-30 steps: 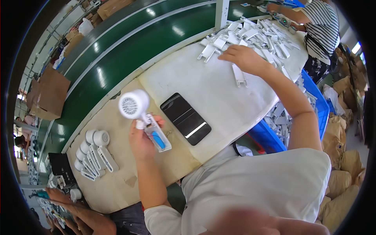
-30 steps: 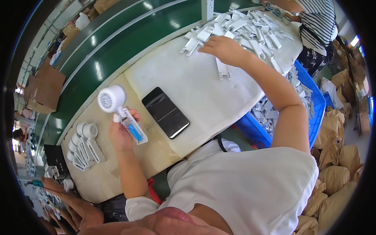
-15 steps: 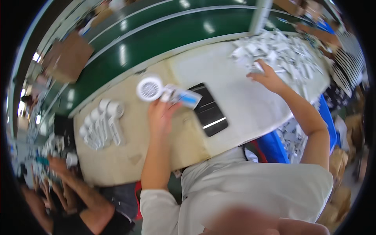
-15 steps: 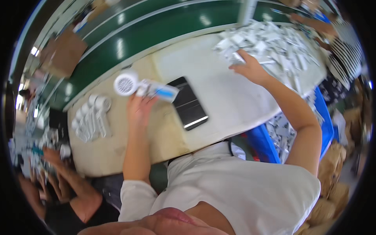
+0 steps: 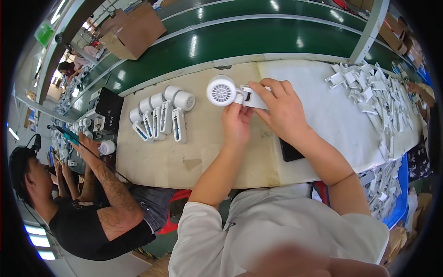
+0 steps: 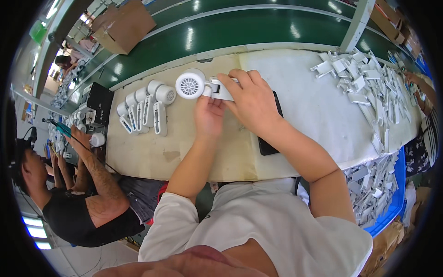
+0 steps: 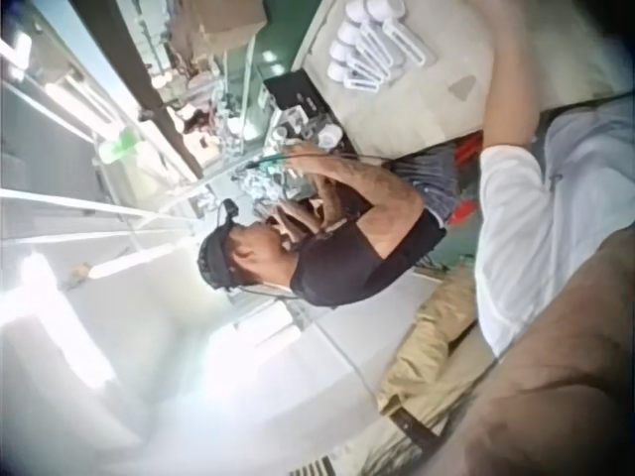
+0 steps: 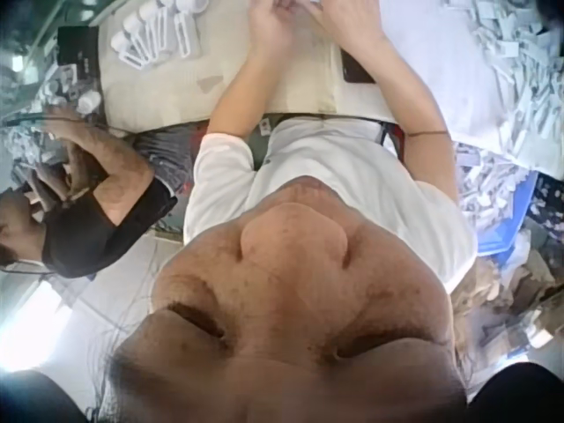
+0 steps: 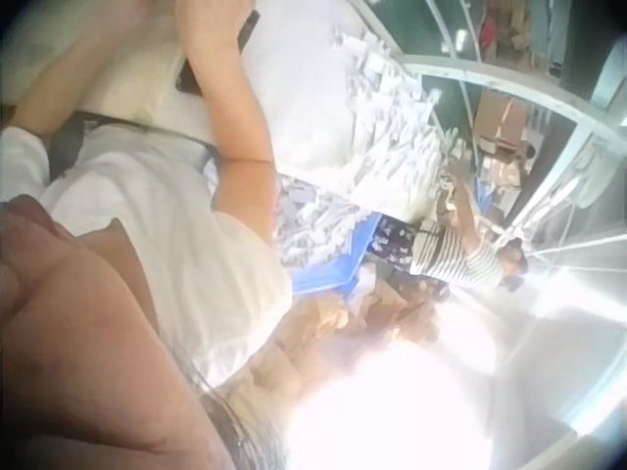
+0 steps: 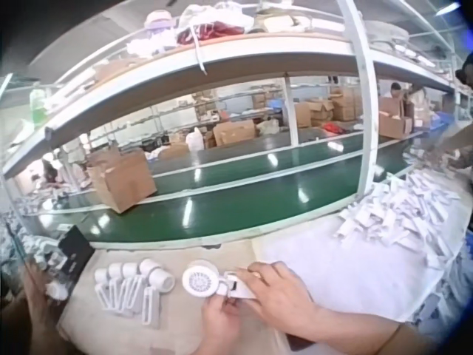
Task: The person assembles portable fans by attaching fan heads to battery handles and snapping plastic casing covers onto them by hand, intermittently placing earbuds into a charging case.
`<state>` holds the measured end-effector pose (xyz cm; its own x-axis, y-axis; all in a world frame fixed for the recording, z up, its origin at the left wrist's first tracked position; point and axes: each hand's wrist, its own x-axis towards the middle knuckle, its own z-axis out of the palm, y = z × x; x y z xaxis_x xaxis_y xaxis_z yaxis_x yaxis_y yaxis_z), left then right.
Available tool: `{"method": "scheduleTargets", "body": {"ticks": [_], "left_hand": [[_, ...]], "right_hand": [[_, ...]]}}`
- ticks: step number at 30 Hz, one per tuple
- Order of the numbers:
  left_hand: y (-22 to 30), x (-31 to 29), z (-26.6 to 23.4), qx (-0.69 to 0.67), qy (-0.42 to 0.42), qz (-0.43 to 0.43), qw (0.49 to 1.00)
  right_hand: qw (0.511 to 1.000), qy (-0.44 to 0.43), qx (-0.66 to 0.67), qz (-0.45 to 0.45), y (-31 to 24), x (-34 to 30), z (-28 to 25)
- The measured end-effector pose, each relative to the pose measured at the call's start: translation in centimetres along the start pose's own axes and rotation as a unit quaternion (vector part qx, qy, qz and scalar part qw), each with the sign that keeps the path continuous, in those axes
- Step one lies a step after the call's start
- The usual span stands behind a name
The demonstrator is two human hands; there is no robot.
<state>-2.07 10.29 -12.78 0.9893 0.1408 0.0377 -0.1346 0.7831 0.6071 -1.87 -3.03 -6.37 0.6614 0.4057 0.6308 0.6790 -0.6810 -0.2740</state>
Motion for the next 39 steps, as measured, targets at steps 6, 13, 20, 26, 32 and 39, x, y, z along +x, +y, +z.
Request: {"method": "scheduleTargets", "body": {"ticks": [6,13,20,26,32,39], "left_hand": [[0.3,-0.4,0.8,0.034,0.044,0.053,0.997],[2.6,-0.5,1.3,0.032,-0.008,0.146,0.989],[3.0,-0.9,2.0,0.037,-0.029,0.167,0.985],[3.6,-0.7,1.8,0.058,-0.051,0.127,0.989],[6.4,1.3,-1.8,0.416,-0.004,0.072,0.906],[8.4,2.1,-5.2,0.850,0.202,0.070,0.482]], "right_hand": [[0.998,0.019,-0.058,-0.031,-1.3,0.2,1.7],[0.778,-0.232,0.491,0.315,2.8,-0.4,1.2],[0.869,-0.112,0.441,0.197,0.6,-1.0,0.6],[0.928,-0.046,0.360,0.081,1.7,-1.9,2.3],[0.903,-0.263,0.286,0.183,4.0,-2.2,2.6],[0.920,-0.201,0.070,0.328,7.9,-5.0,-2.9]]}}
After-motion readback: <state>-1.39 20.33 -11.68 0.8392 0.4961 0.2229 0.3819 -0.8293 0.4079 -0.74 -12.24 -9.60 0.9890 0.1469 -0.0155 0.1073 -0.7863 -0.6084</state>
